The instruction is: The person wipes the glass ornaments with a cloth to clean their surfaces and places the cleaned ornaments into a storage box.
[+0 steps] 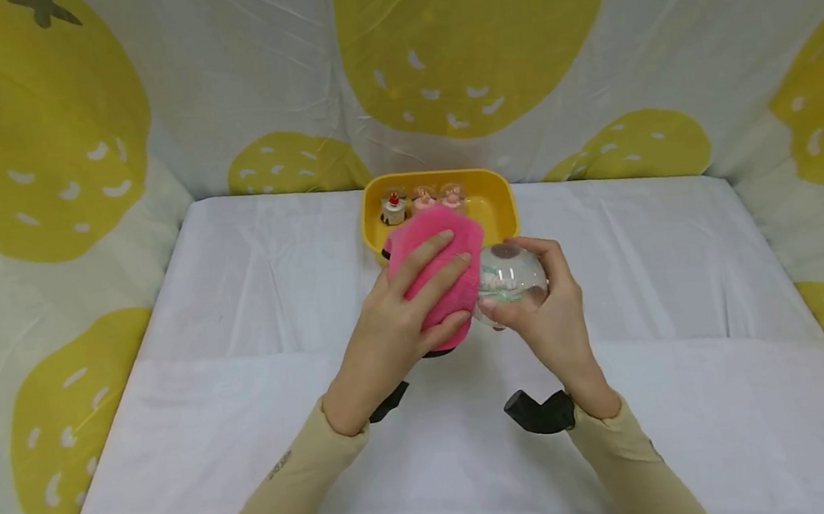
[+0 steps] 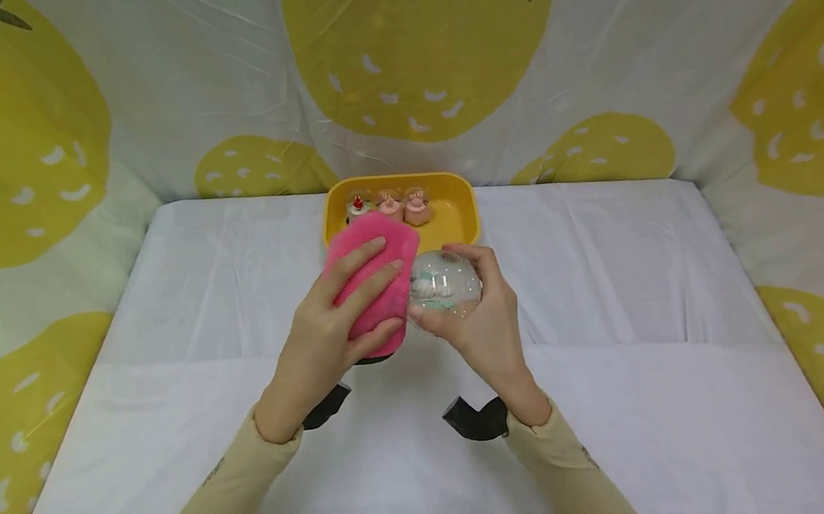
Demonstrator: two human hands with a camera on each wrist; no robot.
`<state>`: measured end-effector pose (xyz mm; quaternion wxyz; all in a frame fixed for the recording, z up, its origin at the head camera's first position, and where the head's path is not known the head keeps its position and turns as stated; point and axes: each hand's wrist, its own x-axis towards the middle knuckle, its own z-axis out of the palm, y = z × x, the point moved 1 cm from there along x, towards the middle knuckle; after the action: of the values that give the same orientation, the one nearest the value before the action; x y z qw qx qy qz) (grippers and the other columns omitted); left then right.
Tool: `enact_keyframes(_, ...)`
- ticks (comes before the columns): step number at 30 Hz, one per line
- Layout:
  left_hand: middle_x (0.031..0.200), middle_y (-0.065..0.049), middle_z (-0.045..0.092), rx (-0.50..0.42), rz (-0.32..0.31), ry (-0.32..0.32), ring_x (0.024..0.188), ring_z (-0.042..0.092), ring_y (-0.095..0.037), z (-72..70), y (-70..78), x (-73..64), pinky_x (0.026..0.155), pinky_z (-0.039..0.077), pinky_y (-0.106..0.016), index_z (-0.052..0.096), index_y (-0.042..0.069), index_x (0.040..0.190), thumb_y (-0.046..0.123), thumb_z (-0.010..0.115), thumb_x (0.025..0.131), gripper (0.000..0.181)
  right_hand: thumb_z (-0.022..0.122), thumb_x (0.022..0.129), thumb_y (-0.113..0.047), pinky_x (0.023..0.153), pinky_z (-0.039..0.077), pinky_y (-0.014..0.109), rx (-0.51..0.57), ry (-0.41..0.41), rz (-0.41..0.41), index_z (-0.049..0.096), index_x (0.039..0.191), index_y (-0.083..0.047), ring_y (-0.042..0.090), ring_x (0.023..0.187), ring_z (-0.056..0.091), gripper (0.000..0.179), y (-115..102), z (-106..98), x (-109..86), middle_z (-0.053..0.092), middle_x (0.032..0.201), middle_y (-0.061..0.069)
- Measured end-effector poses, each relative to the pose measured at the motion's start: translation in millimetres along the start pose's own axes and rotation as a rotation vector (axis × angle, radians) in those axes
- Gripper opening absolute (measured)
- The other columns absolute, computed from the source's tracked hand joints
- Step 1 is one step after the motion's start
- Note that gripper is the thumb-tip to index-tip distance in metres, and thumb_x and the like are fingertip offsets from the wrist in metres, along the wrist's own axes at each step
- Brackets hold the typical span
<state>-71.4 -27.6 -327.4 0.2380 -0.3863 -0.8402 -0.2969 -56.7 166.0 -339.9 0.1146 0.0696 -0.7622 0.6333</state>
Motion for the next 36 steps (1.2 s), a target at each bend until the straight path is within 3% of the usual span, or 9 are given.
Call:
enact_keyframes(5,0.143,-0.007,0.041,-0.007,-0.015,-0.025,0.128,0.040,-0.029,-2.3,-3.9,0.2,0.099,0.044,-0.039,0.059,0.015,0.131,0.027,0.080,0.079,0.057,0.073,0.081,-0.010,0.064,0.058,0.036,0.005,-0.177,0.147,0.032,0.139,-0.011,0.031,0.090,0.061,0.071,2,-4,-0.4,0.044,0.130,0.010)
enact_keyframes(9,0.143,-0.006,0.041,-0.136,-0.028,-0.021,0.132,0.036,-0.024,-9.9,-13.1,3.3,0.095,0.047,-0.037,0.059,0.013,0.131,0.023,0.082,0.077,0.059,0.083,0.074,-0.014,0.074,0.056,0.028,-0.174,-0.294,-0.135,0.026,0.146,-0.015,0.025,0.101,0.059,0.092,7,-9,-0.7,0.042,0.138,0.008)
enact_keyframes(13,0.144,-0.007,0.041,-0.210,0.012,-0.027,0.134,0.035,-0.024,-13.8,-15.2,5.4,0.095,0.047,-0.035,0.059,0.011,0.131,0.023,0.082,0.077,0.060,0.080,0.073,-0.047,0.087,0.050,0.027,-0.321,-0.189,-0.447,0.041,0.136,-0.005,0.023,0.111,0.052,0.085,10,-12,4.8,0.050,0.133,0.011)
enact_keyframes(16,0.144,-0.007,0.040,-0.170,0.037,-0.042,0.133,0.035,-0.025,-12.4,-12.9,5.4,0.096,0.046,-0.035,0.058,0.012,0.132,0.025,0.081,0.077,0.061,0.074,0.072,-0.058,0.089,0.048,0.029,-0.293,-0.102,-0.508,0.046,0.128,0.002,0.028,0.108,0.054,0.087,12,-10,7.6,0.055,0.126,0.014)
enact_keyframes(18,0.144,-0.007,0.040,-0.114,0.045,-0.045,0.133,0.035,-0.027,-9.8,-11.2,4.9,0.099,0.044,-0.035,0.059,0.012,0.131,0.026,0.082,0.077,0.061,0.080,0.070,-0.050,0.085,0.050,0.027,-0.240,-0.053,-0.418,0.048,0.125,0.004,0.025,0.102,0.056,0.083,15,-6,7.0,0.058,0.121,0.014)
enact_keyframes(23,0.143,-0.009,0.041,0.046,0.052,-0.057,0.128,0.040,-0.033,1.9,-8.4,0.3,0.104,0.038,-0.036,0.058,0.013,0.132,0.029,0.079,0.080,0.058,0.070,0.081,-0.021,0.062,0.057,0.032,0.065,-0.036,0.106,0.049,0.121,0.002,0.023,0.082,0.062,0.051,19,3,4.1,0.060,0.107,0.016)
enact_keyframes(26,0.142,-0.008,0.042,0.001,0.001,-0.062,0.127,0.041,-0.031,5.5,-12.5,-3.4,0.102,0.041,-0.036,0.058,0.013,0.132,0.028,0.080,0.080,0.058,0.067,0.086,-0.018,0.061,0.058,0.041,0.118,-0.125,0.232,0.039,0.135,-0.006,0.033,0.081,0.064,0.058,20,2,2.8,0.052,0.117,0.019)
enact_keyframes(31,0.143,-0.004,0.041,-0.228,-0.086,-0.041,0.132,0.037,-0.020,-0.1,-26.4,-3.8,0.096,0.047,-0.034,0.059,0.012,0.130,0.021,0.082,0.076,0.059,0.083,0.076,-0.018,0.070,0.057,0.033,-0.146,-0.310,-0.064,0.023,0.148,-0.021,0.030,0.097,0.060,0.093,17,-7,0.2,0.044,0.132,0.015)
enact_keyframes(36,0.145,-0.006,0.039,-0.300,-0.031,-0.046,0.132,0.037,-0.020,-5.0,-26.8,-0.9,0.095,0.047,-0.031,0.058,0.010,0.131,0.022,0.081,0.078,0.059,0.079,0.072,-0.051,0.089,0.047,0.023,-0.331,-0.194,-0.491,0.040,0.137,-0.002,0.026,0.105,0.054,0.090,15,-15,8.2,0.052,0.123,0.016)
